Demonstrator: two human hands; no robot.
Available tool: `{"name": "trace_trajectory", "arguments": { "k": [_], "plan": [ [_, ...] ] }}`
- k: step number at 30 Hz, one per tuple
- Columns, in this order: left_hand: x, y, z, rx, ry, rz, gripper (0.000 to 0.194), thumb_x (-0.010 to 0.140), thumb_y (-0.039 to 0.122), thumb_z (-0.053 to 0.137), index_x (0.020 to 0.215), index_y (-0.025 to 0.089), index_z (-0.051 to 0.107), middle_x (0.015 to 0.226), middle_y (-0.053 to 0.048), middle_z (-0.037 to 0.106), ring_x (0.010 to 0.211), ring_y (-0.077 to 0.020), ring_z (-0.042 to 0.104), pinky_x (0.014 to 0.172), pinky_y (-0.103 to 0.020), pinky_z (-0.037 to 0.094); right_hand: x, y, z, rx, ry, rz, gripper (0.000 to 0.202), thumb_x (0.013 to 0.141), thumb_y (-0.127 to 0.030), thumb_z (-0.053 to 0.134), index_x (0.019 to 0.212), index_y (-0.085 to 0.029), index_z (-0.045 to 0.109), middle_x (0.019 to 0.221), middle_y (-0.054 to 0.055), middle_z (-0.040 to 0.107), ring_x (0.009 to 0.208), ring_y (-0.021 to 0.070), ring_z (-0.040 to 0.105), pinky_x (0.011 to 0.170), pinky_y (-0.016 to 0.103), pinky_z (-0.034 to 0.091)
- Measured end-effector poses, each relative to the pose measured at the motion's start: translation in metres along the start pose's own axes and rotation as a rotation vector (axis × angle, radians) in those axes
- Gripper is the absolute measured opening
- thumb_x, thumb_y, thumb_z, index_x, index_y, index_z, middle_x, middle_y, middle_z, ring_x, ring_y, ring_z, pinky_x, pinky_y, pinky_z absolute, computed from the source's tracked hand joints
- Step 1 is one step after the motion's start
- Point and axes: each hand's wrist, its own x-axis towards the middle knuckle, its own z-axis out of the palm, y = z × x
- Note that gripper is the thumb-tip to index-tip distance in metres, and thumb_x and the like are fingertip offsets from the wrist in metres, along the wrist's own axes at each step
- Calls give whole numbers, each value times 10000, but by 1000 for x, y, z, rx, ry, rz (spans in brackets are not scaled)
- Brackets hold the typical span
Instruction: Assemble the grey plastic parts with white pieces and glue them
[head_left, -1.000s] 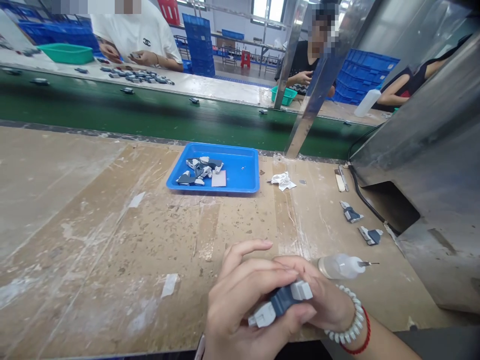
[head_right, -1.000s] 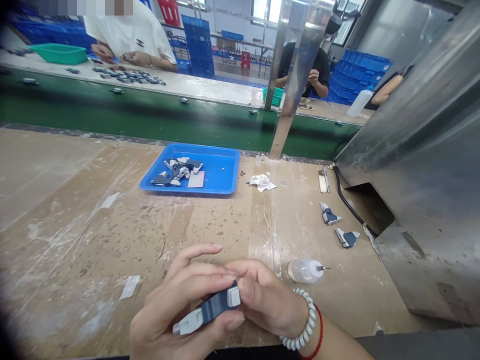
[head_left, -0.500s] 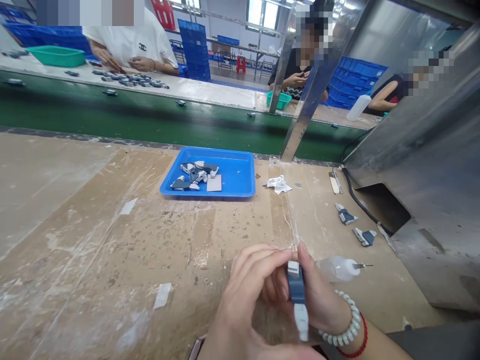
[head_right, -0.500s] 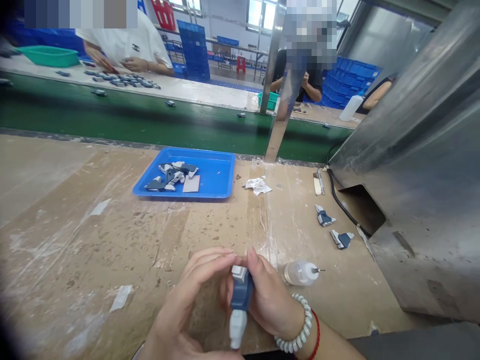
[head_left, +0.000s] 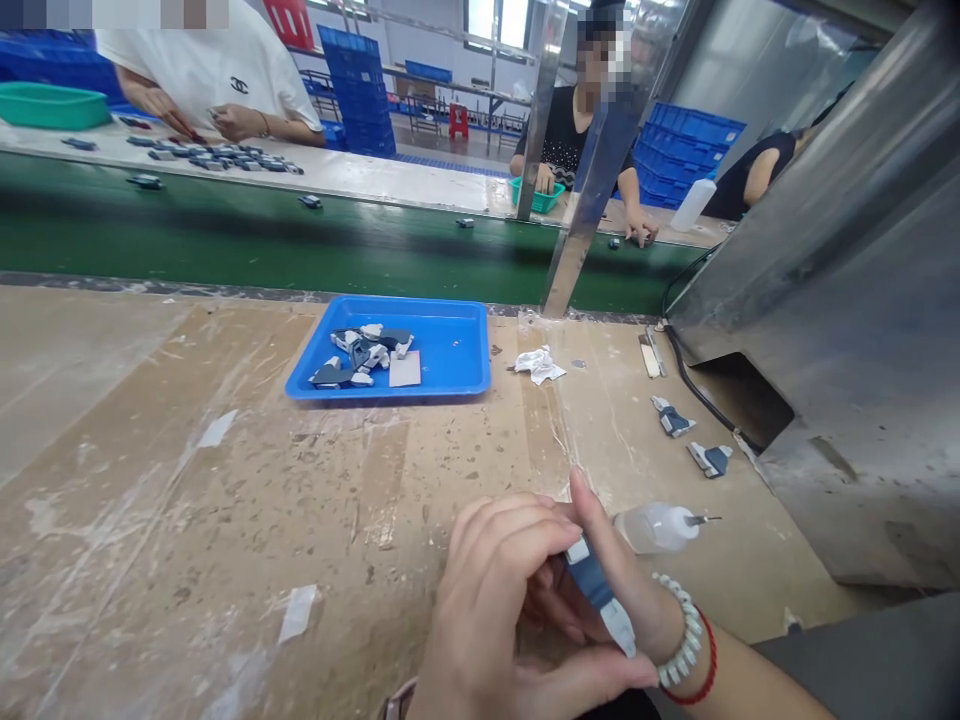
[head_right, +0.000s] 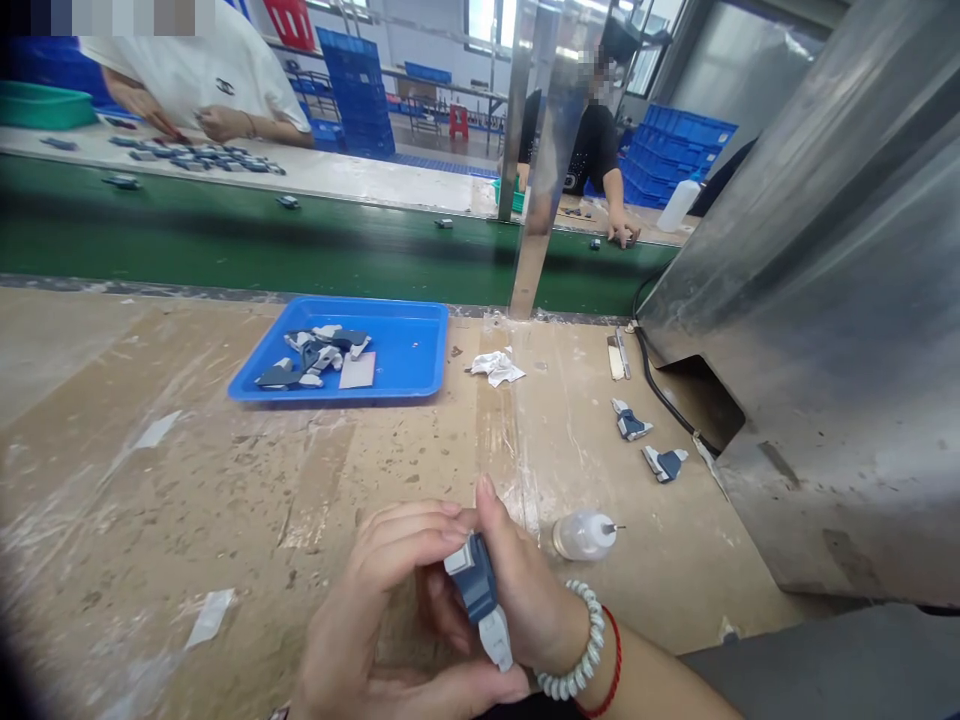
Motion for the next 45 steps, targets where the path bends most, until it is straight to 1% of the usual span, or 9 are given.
{"name": "trace_trajectory", "arguments": {
  "k": [7,10,15,19,23,25,31,35,45],
  "plan": [
    [-5,-1,4,219,177,6,554,802,414,867,1199,151,584,1078,-83,673,1053,-245,661,935,-392,561,2,-2,6,122,23,-86,658,899,-836,439,956,-195,576,545,-32,539,462,95,434,470,191,333],
    [-6,-2,2,287,210,-13,480,853,403,821,1197,149,601,1083,-85,672,1044,-242,655,940,-402,558,2,0,4,138,28,-170,576,913,-715,557,1088,-170,621,694,5,631,547,97,524,527,187,401],
    [-3,-7,-16,316,38,91,499,839,364,843,1214,133,609,1103,-84,718,1081,-231,674,968,-357,538,1,-2,2,-33,11,-202,369,873,-393,777,1137,-176,635,803,1,659,609,73,556,544,166,413],
    [0,-10,-33,323,-95,121,504,815,343,869,1204,148,614,1068,-60,745,1046,-217,687,960,-341,522,3,-3,2,-53,-12,-149,402,821,-363,847,1080,-151,625,808,15,685,548,35,511,503,134,407],
    [2,-9,-45,250,-178,100,568,738,293,915,1194,153,606,1015,-58,733,959,-215,702,863,-348,557,4,-1,1,-86,1,-48,412,753,-341,866,1026,-142,630,780,58,738,657,115,654,596,193,509],
    [2,-8,-49,208,-202,54,593,704,275,923,1189,162,601,943,-43,709,905,-216,696,816,-357,566,3,-2,1,-108,9,-5,367,748,-329,833,991,-136,636,827,96,771,661,125,659,627,218,520],
    [3,-6,-54,142,-175,1,585,679,366,932,1136,195,611,919,-48,720,875,-233,704,767,-367,582,-1,-7,3,-75,-34,81,332,803,-353,640,1062,-146,630,850,95,783,619,164,685,620,275,533],
    [3,-7,-54,144,-133,36,555,725,466,902,1111,192,613,941,-60,736,870,-234,720,771,-367,579,-2,-6,1,-83,-106,40,338,796,-291,632,1105,-157,610,902,92,788,687,162,694,682,288,539],
    [3,-7,-52,110,-151,18,529,761,458,888,1118,195,600,910,-30,719,926,-223,709,825,-362,562,-4,-5,-3,-56,-177,32,383,856,-315,747,1186,-173,613,1019,94,774,934,170,718,802,289,539]
  ]
}}
